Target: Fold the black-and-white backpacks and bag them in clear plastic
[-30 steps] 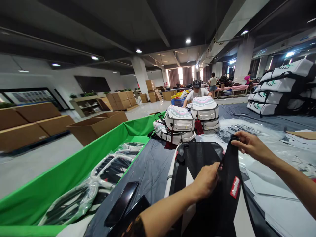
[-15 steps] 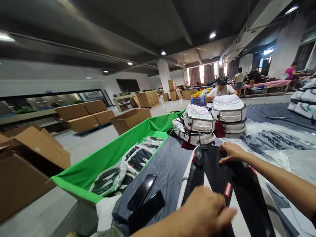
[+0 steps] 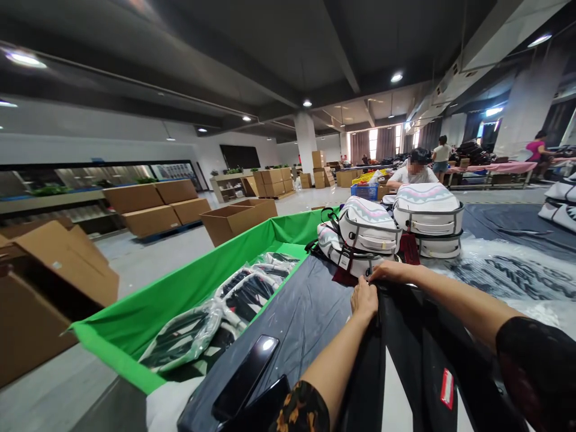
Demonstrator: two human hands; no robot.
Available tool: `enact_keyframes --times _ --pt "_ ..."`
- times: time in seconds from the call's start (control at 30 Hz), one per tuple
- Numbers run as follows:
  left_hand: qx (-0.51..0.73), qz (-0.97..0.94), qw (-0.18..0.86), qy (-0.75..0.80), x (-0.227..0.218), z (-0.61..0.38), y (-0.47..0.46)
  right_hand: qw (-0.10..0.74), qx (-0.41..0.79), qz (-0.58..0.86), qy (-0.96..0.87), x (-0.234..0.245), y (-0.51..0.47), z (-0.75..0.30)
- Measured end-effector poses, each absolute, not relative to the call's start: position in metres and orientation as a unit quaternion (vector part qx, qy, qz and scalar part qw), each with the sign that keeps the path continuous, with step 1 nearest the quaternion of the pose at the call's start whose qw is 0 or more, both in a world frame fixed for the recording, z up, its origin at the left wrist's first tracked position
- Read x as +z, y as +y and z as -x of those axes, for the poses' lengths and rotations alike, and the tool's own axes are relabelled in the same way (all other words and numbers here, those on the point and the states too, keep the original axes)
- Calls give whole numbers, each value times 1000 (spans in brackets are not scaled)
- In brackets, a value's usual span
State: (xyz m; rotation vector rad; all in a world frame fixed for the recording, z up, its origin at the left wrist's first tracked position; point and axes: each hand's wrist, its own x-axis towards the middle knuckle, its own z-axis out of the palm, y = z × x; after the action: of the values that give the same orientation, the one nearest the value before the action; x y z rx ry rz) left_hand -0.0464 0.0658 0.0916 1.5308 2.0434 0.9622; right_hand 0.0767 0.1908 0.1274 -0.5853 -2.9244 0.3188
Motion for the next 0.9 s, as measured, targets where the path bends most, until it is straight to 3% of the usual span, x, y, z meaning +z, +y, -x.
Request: enact_keyframes --times 0.13,0.3,0.57,0.7,0.9 --pt "330 -595 171 713 85 42 64 -1 14 130 -991 134 195 -70" --pt "305 -671 151 659 81 46 72 -29 -60 113 -991 138 194 -83" --pt "328 -693 129 629 66 56 64 -53 -81 196 -976 160 145 -241" --pt "329 -704 140 614 65 64 70 10 -80 314 -946 142 103 -294" --pt "309 -787 113 522 83 61 90 234 -48 517 -822 77 71 -245"
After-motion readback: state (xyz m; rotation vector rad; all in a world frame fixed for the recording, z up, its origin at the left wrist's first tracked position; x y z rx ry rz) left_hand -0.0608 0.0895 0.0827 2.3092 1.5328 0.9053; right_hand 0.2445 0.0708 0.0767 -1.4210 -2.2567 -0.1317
